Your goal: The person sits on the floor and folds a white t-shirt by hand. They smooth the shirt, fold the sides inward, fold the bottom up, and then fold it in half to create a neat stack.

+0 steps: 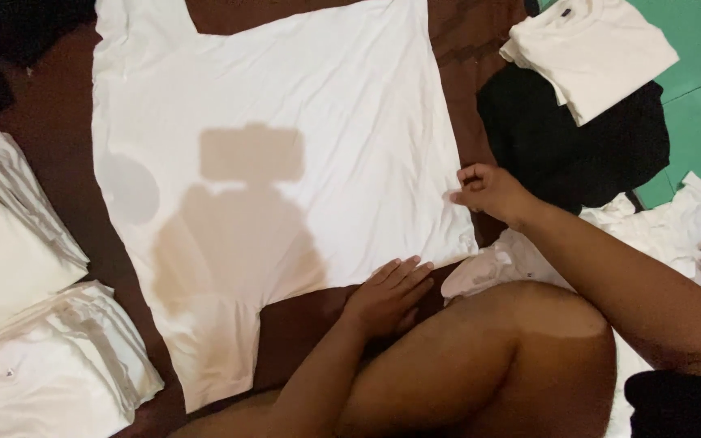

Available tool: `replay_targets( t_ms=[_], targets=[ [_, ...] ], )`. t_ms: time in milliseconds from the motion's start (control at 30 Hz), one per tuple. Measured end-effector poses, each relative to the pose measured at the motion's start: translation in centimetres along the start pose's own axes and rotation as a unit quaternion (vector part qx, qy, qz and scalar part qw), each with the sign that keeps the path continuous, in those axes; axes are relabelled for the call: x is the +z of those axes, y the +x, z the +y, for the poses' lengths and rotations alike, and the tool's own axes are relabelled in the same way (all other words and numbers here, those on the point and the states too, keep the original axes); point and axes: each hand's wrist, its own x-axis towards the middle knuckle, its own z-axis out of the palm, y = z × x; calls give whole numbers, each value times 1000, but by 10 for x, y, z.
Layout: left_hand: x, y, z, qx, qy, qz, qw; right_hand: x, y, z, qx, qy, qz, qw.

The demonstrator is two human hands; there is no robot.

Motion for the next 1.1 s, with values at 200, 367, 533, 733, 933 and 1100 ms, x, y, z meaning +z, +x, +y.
replay_targets(
  t_ms=[200,367,533,733,933,1100],
  targets=[
    [-4,2,0,-8,-23,28,999,-14,14,24,-18,-160,77,984],
    [-8,4,0,0,-18,23,1000,-12,-2,10,19,-294,41,955],
    [-7,5,1,0,14,50,999,5,-34,-18,82,-367,-89,922],
    [-4,3,2,-3,-1,28,1000,-1,-27,-6,37,-522,-187,832],
    [-8,5,1,-5,-9,29,1000,-2,-6,5,62,-612,-254,746],
    [-13,7,1,1,-2,38,999,6,-14,-11,166,-638,-346,668]
  ],
)
